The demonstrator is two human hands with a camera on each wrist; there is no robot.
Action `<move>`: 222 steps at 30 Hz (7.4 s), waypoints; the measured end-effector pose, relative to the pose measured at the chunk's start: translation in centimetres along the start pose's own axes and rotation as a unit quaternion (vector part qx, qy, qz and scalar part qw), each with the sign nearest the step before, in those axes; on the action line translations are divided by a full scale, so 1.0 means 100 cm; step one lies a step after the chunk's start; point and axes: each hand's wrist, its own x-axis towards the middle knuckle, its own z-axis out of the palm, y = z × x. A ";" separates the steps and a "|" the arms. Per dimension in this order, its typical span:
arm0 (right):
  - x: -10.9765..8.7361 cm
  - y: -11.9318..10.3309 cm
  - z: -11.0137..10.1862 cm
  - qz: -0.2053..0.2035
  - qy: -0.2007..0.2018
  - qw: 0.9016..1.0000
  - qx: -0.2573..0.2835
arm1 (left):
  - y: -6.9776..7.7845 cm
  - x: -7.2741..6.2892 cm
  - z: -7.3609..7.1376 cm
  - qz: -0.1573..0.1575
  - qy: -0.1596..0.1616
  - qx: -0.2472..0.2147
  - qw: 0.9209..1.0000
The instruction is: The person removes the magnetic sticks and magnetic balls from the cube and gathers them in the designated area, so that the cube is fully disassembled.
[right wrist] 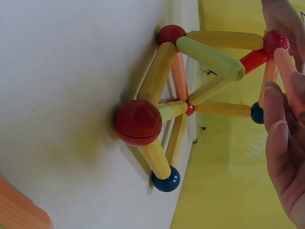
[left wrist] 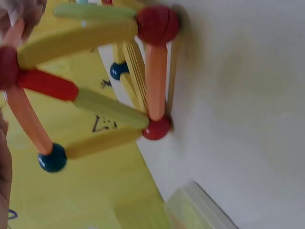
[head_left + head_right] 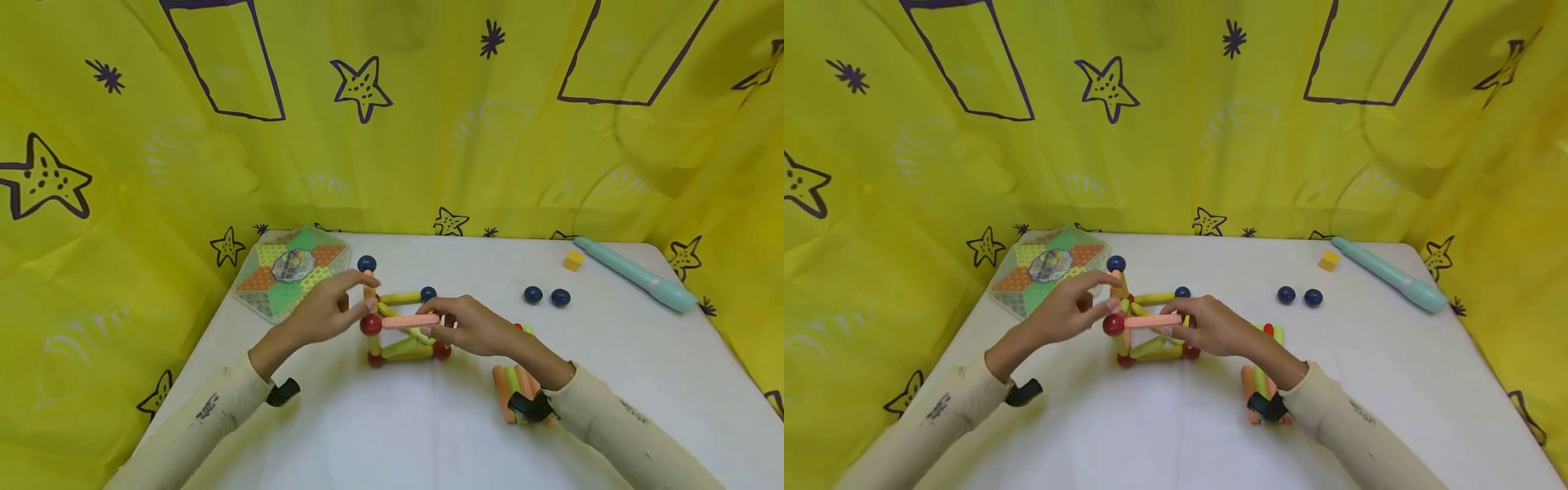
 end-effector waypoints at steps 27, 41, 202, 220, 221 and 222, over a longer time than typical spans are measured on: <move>0.035 -0.021 0.023 0.009 -0.017 0.999 -0.029 | -0.043 0.046 0.037 -0.253 0.031 -0.211 0.944; 0.045 -0.029 0.036 -0.003 0.068 0.996 -0.057 | -0.038 0.045 0.037 -0.260 0.032 -0.216 0.941; 0.035 0.005 0.104 0.089 0.113 0.970 -0.197 | -0.044 0.043 0.043 -0.254 0.021 -0.224 0.941; -0.091 0.050 -0.009 0.116 -0.041 0.985 0.118 | -0.046 0.044 0.044 -0.254 0.006 -0.219 0.942; -0.103 0.055 -0.017 0.115 -0.027 0.986 0.115 | -0.046 0.044 0.044 -0.254 0.006 -0.218 0.942; -0.115 0.060 -0.025 0.116 -0.013 0.987 0.110 | -0.046 0.044 0.043 -0.254 0.005 -0.217 0.943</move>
